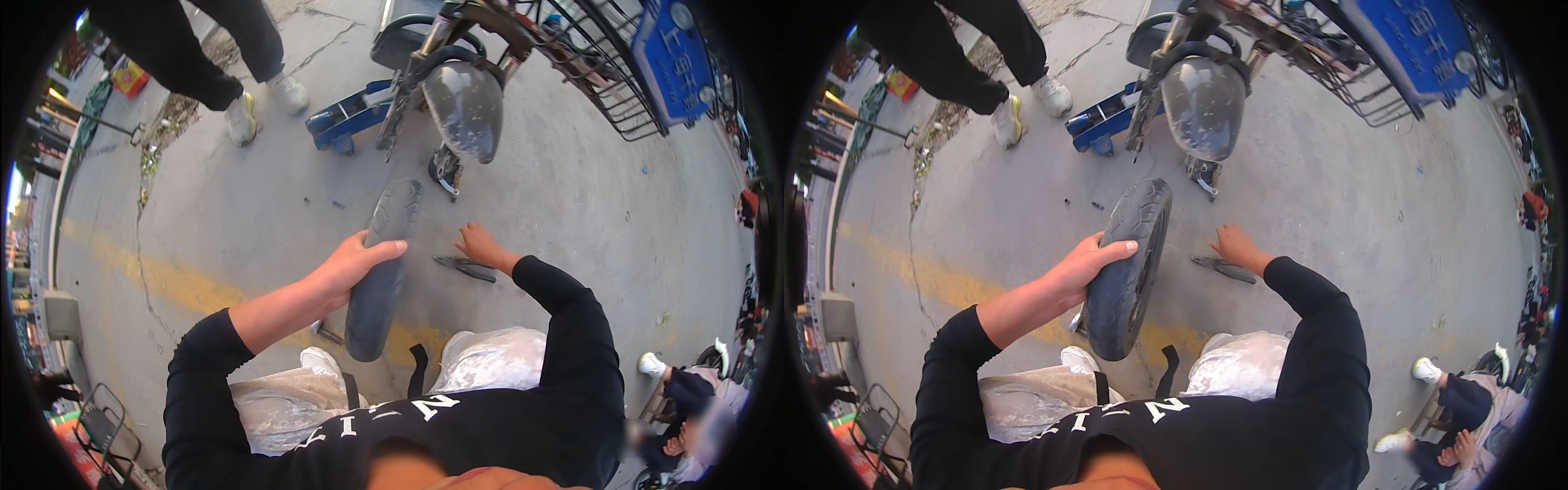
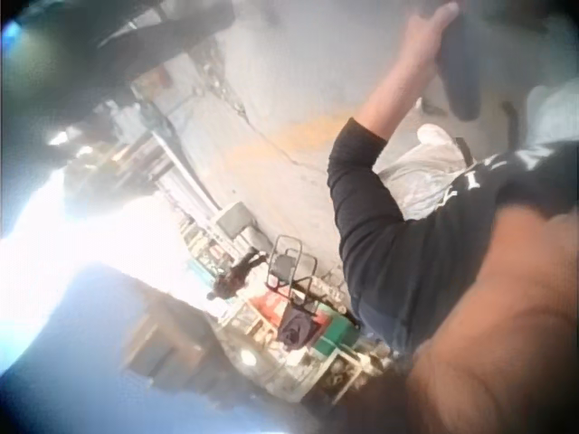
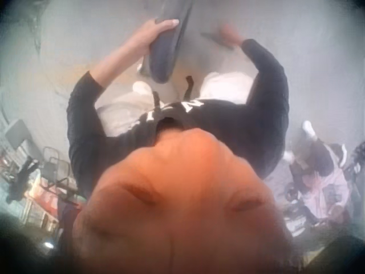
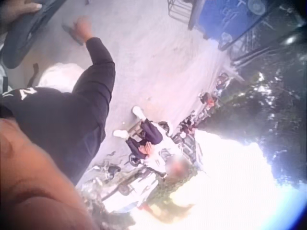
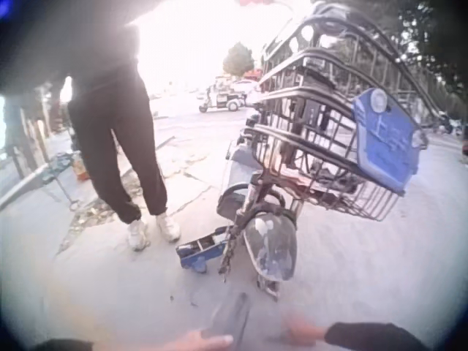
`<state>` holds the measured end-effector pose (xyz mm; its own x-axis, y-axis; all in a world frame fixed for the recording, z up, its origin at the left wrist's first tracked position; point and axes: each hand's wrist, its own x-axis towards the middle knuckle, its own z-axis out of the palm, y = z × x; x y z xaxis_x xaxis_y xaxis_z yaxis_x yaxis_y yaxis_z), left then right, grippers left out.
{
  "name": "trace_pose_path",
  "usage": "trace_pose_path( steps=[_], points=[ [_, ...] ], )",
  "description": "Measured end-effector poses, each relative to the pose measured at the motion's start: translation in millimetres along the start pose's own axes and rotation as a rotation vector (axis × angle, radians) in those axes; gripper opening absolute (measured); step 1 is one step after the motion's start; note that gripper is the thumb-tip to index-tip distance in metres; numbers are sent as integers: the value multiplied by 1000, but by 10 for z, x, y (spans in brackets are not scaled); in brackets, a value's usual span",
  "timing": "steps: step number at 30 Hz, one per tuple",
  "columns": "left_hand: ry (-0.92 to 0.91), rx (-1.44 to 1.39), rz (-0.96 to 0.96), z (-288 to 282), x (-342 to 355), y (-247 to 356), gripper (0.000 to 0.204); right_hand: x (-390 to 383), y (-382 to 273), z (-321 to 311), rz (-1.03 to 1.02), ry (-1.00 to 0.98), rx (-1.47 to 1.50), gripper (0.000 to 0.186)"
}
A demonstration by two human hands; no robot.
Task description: The person sits on the ground and uses a hammer and pliers to adjust components on a motorcycle wheel. They then lift the wheel and attach it to the front of a motorcycle, securing it with a wrench.
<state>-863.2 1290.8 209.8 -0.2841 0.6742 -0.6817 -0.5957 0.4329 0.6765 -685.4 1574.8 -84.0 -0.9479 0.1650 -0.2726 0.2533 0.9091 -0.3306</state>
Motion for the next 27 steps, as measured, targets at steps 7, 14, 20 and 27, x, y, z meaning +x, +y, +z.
trace_pose_path(
  steps=[7, 14, 20, 27],
  points=[
    [92, 125, 18, 314, 336, 319, 60, 1061, 214, 358, 540, 413, 545, 52],
    [138, 83, 59, 320, 846, 439, 60, 1360, 132, 260, 653, 556, 630, 45],
    [116, 36, 167, 301, 1031, 507, 61, 1108, 274, 394, 581, 586, 690, 33],
    [94, 3, 168, 115, 1089, 540, 57, 12, -445, -27, 326, 117, 1491, 24]
  ],
)
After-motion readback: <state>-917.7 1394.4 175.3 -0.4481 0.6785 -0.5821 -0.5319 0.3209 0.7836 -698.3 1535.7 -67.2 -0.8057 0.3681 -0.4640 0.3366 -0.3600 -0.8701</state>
